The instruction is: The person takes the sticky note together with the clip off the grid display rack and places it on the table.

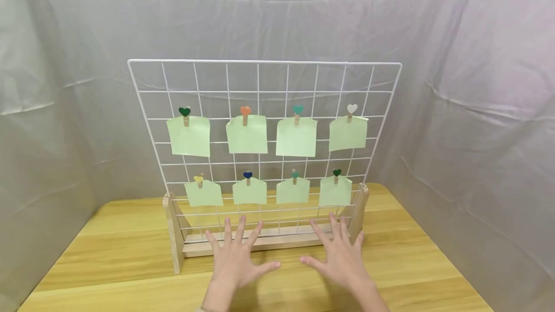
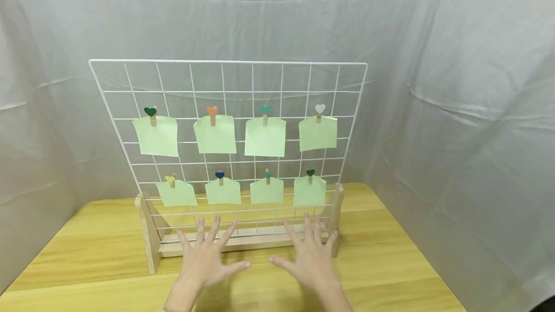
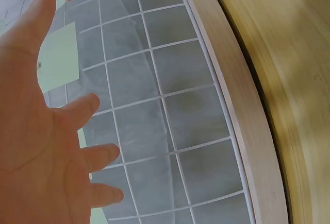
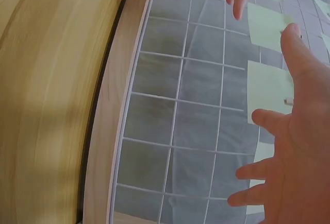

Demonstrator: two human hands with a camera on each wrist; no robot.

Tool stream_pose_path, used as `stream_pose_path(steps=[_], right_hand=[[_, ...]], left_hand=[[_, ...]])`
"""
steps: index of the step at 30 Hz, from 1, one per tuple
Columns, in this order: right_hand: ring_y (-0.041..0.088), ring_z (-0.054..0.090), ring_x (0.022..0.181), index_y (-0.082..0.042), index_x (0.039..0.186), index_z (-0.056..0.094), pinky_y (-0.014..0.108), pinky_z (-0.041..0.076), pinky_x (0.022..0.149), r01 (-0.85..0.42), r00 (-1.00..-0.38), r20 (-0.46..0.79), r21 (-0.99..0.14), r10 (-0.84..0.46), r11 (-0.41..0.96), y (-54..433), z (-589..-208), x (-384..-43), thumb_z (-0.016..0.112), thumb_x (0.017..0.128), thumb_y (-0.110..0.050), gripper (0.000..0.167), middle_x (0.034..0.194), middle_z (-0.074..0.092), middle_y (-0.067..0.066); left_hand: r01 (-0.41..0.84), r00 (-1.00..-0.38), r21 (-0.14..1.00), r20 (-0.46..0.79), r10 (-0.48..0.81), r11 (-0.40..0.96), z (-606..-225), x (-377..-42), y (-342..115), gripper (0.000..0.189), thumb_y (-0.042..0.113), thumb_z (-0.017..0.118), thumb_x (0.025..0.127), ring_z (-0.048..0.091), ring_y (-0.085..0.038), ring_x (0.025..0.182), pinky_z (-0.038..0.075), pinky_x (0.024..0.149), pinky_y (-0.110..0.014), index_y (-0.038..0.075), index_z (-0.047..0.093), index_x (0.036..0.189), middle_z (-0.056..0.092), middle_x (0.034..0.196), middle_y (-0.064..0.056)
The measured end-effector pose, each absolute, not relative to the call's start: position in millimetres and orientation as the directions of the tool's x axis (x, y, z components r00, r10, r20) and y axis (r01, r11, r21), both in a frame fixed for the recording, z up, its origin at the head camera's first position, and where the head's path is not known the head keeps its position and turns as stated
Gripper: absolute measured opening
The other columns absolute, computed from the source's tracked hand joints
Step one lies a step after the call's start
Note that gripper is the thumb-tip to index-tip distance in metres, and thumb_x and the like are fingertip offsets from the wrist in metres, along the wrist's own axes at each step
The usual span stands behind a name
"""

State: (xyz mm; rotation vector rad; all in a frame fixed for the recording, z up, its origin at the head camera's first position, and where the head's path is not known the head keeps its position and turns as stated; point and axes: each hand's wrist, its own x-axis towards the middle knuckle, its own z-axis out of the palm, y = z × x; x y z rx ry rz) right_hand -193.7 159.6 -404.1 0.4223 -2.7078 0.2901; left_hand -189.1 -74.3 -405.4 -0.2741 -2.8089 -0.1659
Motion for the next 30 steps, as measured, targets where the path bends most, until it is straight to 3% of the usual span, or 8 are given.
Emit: stream_pose_path(steps=[7, 15, 19, 24, 30], right_hand=[[0.043, 0.019, 0.126, -0.020, 0.136, 0.038, 0.069, 0.015, 0.090, -0.383, -0.862, 0.432, -0.209, -0.266, 0.900, 165, -400, -197, 0.054, 0.078, -0.058, 0.071, 0.140, 0.025, 0.022], [0.038, 0.035, 0.120, -0.007, 0.128, 0.048, 0.058, 0.028, 0.092, -0.521, -0.792, 0.525, -0.318, -0.311, 0.792, 175, -396, -204, 0.065, 0.080, -0.033, 0.057, 0.133, 0.038, 0.019], [0.033, 0.048, 0.109, -0.003, 0.118, 0.056, 0.049, 0.040, 0.087, -0.570, -0.746, 0.601, -0.351, -0.288, 0.743, 181, -392, -209, 0.070, 0.076, -0.020, 0.047, 0.121, 0.051, 0.016], [0.027, 0.056, 0.096, 0.001, 0.106, 0.061, 0.040, 0.047, 0.079, -0.623, -0.684, 0.681, -0.358, -0.262, 0.696, 188, -387, -216, 0.070, 0.075, -0.009, 0.034, 0.104, 0.060, 0.011], [0.022, 0.059, 0.079, 0.003, 0.099, 0.064, 0.029, 0.051, 0.062, -0.659, -0.648, 0.722, -0.372, -0.242, 0.654, 196, -380, -224, 0.070, 0.073, -0.001, 0.027, 0.091, 0.062, 0.008]], left_hand=[[0.246, -0.908, 0.079, 0.367, 0.201, 0.966, -403, -193, -73, 0.090, 0.084, 0.030, 0.065, 0.024, -0.042, 0.125, 0.011, 0.091, -0.069, 0.029, 0.038, 0.136, 0.035, 0.138, -0.012], [0.373, -0.874, 0.237, 0.415, 0.253, 0.897, -401, -196, -67, 0.083, 0.075, 0.035, 0.073, 0.034, -0.041, 0.120, 0.027, 0.090, -0.063, 0.021, 0.040, 0.135, 0.040, 0.134, -0.016], [0.436, -0.839, 0.266, 0.466, 0.281, 0.860, -398, -200, -62, 0.073, 0.068, 0.038, 0.079, 0.043, -0.038, 0.114, 0.033, 0.089, -0.059, 0.016, 0.046, 0.130, 0.050, 0.125, -0.014], [0.504, -0.798, 0.284, 0.515, 0.313, 0.816, -393, -205, -58, 0.055, 0.050, 0.054, 0.082, 0.057, -0.031, 0.098, 0.043, 0.082, -0.050, 0.008, 0.056, 0.118, 0.062, 0.107, -0.010], [0.537, -0.805, 0.379, 0.497, 0.325, 0.753, -388, -209, -52, 0.037, 0.032, 0.061, 0.083, 0.062, -0.023, 0.085, 0.050, 0.070, -0.036, 0.004, 0.062, 0.109, 0.065, 0.097, -0.008]])
